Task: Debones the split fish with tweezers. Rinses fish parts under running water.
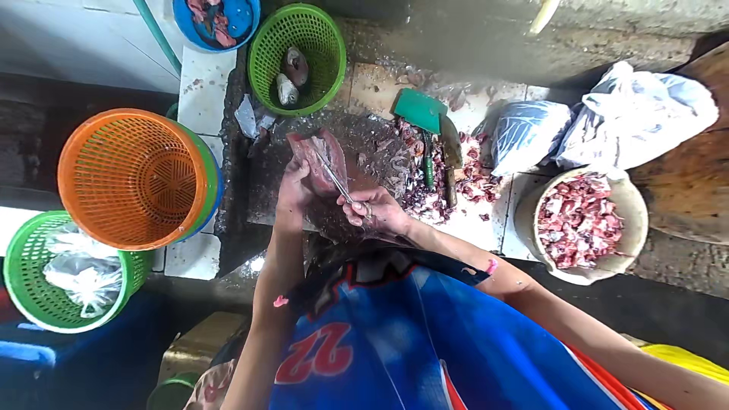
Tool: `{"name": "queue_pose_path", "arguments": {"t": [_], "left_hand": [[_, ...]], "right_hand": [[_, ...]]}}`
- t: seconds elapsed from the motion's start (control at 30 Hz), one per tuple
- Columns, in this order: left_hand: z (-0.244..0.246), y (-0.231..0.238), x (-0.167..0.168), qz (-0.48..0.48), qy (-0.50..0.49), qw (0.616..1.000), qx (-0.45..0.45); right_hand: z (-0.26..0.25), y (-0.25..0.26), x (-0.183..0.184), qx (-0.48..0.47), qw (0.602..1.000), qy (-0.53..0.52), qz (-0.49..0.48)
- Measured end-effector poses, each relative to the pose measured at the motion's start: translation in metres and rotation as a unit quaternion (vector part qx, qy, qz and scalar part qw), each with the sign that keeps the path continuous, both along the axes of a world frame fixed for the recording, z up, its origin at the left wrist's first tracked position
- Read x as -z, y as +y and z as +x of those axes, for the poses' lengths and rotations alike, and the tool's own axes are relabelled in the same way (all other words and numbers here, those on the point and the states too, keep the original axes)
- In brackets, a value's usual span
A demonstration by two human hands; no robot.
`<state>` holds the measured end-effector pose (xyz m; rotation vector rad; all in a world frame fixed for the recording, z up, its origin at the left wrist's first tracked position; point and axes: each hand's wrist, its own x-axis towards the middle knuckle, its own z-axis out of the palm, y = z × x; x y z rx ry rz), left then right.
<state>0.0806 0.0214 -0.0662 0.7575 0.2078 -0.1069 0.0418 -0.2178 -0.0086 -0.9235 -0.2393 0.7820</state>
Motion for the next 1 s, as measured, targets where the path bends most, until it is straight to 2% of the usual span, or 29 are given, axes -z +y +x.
{"name": "queue_pose_path", "arguments": {"t": [0.1, 0.17, 0.23, 0.3, 0.37, 0.43, 0.53, 0.6, 0.67, 0.77, 0.8, 0.9, 0.93, 1.0], "left_hand": [[0.001, 0.007, 0.006, 0.015, -0.022, 0.999, 0.025], [-0.004, 0.011, 0.011, -0.012, -0.014, 1.000, 0.024], [-0.010, 0.012, 0.006, 0.012, 0.031, 0.999, 0.000], [-0.013, 0.010, 0.003, 0.085, 0.119, 0.989, -0.030], [-0.009, 0.009, 0.008, 0.223, 0.188, 0.953, -0.080], [-0.008, 0.007, 0.009, 0.340, 0.226, 0.903, -0.136], [-0.027, -0.013, 0.001, 0.428, 0.286, 0.830, -0.214], [-0.037, -0.027, -0.002, 0.464, 0.295, 0.802, -0.235], [-0.044, -0.036, 0.001, 0.442, 0.277, 0.816, -0.251], [-0.047, -0.043, 0.007, 0.306, 0.256, 0.866, -0.301], [-0.049, -0.046, 0.007, 0.291, 0.262, 0.867, -0.309], [-0.054, -0.057, 0.003, 0.331, 0.295, 0.850, -0.284], [-0.055, -0.058, 0.004, 0.320, 0.290, 0.857, -0.279], [-0.052, -0.059, 0.005, 0.230, 0.263, 0.894, -0.280]], "right_hand": [[0.010, -0.005, -0.008, 0.037, 0.998, -0.035, 0.044], [0.023, -0.010, -0.025, 0.104, 0.986, -0.127, 0.021], [0.040, -0.014, -0.038, 0.188, 0.954, -0.209, -0.100], [0.053, -0.022, -0.036, 0.164, 0.949, -0.148, -0.227], [0.053, -0.028, -0.028, 0.100, 0.950, -0.095, -0.280], [0.045, -0.031, -0.021, 0.042, 0.955, -0.089, -0.279], [0.022, -0.036, -0.013, -0.025, 0.963, -0.059, -0.263], [0.014, -0.039, -0.006, -0.051, 0.963, -0.036, -0.261], [0.011, -0.041, -0.001, -0.070, 0.965, -0.018, -0.252], [0.010, -0.044, 0.000, -0.085, 0.968, 0.003, -0.238], [0.009, -0.045, 0.000, -0.085, 0.968, 0.007, -0.237], [0.010, -0.049, -0.002, -0.080, 0.969, 0.008, -0.232], [0.010, -0.051, -0.003, -0.080, 0.970, 0.013, -0.227], [0.009, -0.054, -0.006, -0.086, 0.972, 0.046, -0.212]]}}
